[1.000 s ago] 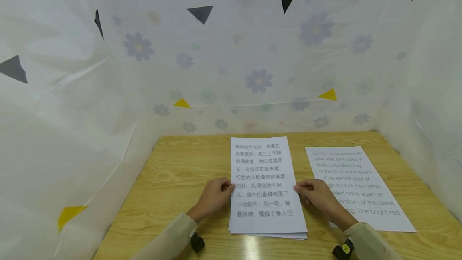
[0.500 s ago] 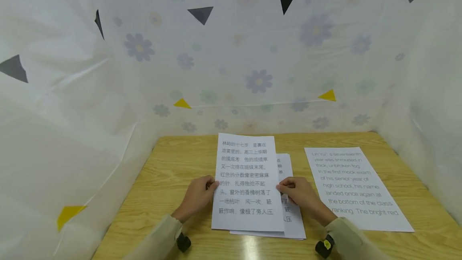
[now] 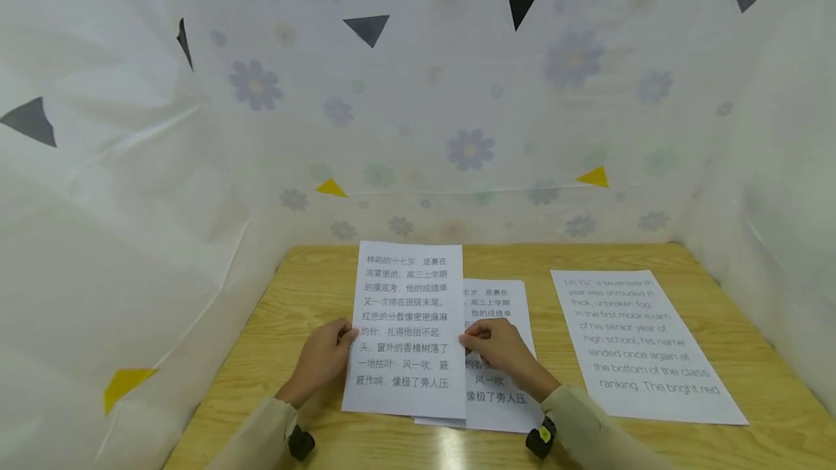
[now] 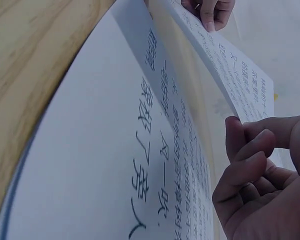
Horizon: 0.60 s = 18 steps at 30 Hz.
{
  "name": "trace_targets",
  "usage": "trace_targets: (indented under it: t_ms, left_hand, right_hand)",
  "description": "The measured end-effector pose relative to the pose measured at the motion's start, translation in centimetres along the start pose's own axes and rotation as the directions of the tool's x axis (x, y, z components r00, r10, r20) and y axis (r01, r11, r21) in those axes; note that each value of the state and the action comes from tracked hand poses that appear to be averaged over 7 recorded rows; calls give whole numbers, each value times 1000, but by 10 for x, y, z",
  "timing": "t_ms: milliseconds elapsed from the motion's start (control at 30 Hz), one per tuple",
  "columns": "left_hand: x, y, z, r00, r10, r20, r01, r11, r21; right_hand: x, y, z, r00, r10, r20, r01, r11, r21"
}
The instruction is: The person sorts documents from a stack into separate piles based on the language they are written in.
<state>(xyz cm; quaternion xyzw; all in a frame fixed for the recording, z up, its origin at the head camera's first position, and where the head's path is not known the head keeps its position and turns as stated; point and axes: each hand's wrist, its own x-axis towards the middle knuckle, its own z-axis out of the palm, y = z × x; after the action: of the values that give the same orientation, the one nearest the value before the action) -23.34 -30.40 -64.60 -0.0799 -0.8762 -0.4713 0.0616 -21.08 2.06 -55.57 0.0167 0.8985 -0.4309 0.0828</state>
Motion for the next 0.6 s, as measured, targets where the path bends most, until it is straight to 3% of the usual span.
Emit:
trace_targets:
  t_ms: [600]
  left_hand:
    - [5, -45, -34, 989, -135, -63, 142, 983, 115]
  right_hand:
    - [24, -26, 57, 992, -91, 88, 91, 996, 2]
